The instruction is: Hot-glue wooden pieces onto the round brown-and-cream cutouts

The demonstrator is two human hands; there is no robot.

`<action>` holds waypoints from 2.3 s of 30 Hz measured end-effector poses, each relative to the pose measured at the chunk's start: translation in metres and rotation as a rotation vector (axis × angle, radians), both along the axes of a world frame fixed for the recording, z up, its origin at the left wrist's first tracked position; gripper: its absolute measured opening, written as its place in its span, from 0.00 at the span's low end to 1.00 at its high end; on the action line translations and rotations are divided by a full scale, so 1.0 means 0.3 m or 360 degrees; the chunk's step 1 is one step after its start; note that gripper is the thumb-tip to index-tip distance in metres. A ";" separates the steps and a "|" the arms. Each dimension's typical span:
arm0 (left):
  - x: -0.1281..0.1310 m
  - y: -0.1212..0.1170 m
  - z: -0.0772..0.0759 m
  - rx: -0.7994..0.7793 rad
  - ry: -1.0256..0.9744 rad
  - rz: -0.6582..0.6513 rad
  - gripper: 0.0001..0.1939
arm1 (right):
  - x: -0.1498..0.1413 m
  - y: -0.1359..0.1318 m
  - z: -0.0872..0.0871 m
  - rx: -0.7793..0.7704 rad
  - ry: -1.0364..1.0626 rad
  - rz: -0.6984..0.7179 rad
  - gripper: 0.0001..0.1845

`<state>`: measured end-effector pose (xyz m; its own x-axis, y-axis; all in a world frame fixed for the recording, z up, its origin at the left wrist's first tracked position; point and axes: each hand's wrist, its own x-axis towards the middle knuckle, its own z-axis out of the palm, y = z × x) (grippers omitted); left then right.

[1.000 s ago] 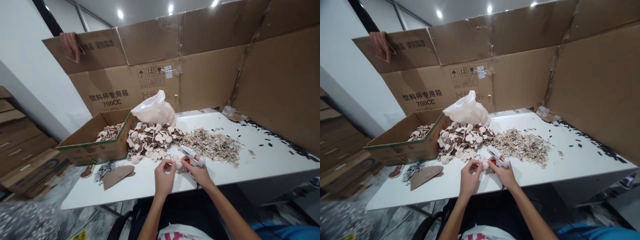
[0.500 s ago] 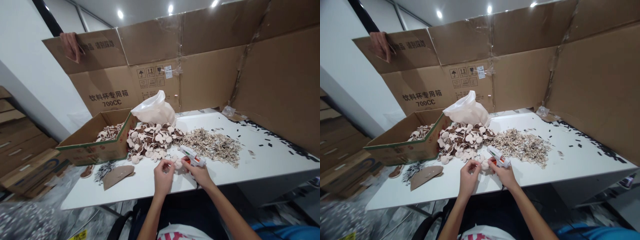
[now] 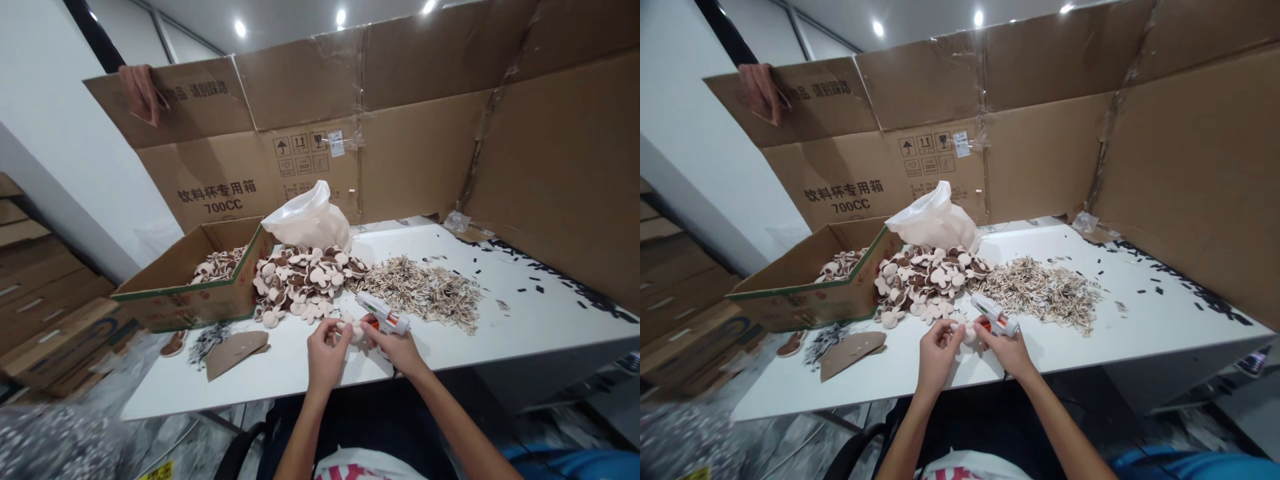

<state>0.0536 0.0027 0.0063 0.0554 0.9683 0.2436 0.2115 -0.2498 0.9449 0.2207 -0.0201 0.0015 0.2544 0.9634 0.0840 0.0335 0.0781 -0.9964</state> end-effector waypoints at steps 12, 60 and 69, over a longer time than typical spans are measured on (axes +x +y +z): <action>-0.001 -0.004 -0.009 0.0034 0.0032 -0.0050 0.13 | 0.018 0.026 -0.052 0.0015 0.0136 -0.0020 0.20; 0.011 0.005 -0.009 -0.0106 -0.0174 -0.0068 0.20 | 0.014 0.027 -0.027 -0.0034 0.0333 0.0105 0.24; 0.005 -0.003 0.004 -0.0065 -0.0086 -0.0181 0.17 | 0.008 0.019 -0.007 -0.0066 0.0316 0.0079 0.25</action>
<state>0.0552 0.0016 0.0074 0.1535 0.9657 0.2096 0.1327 -0.2304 0.9640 0.2232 -0.0144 -0.0006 0.2142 0.9768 -0.0033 -0.1670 0.0333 -0.9854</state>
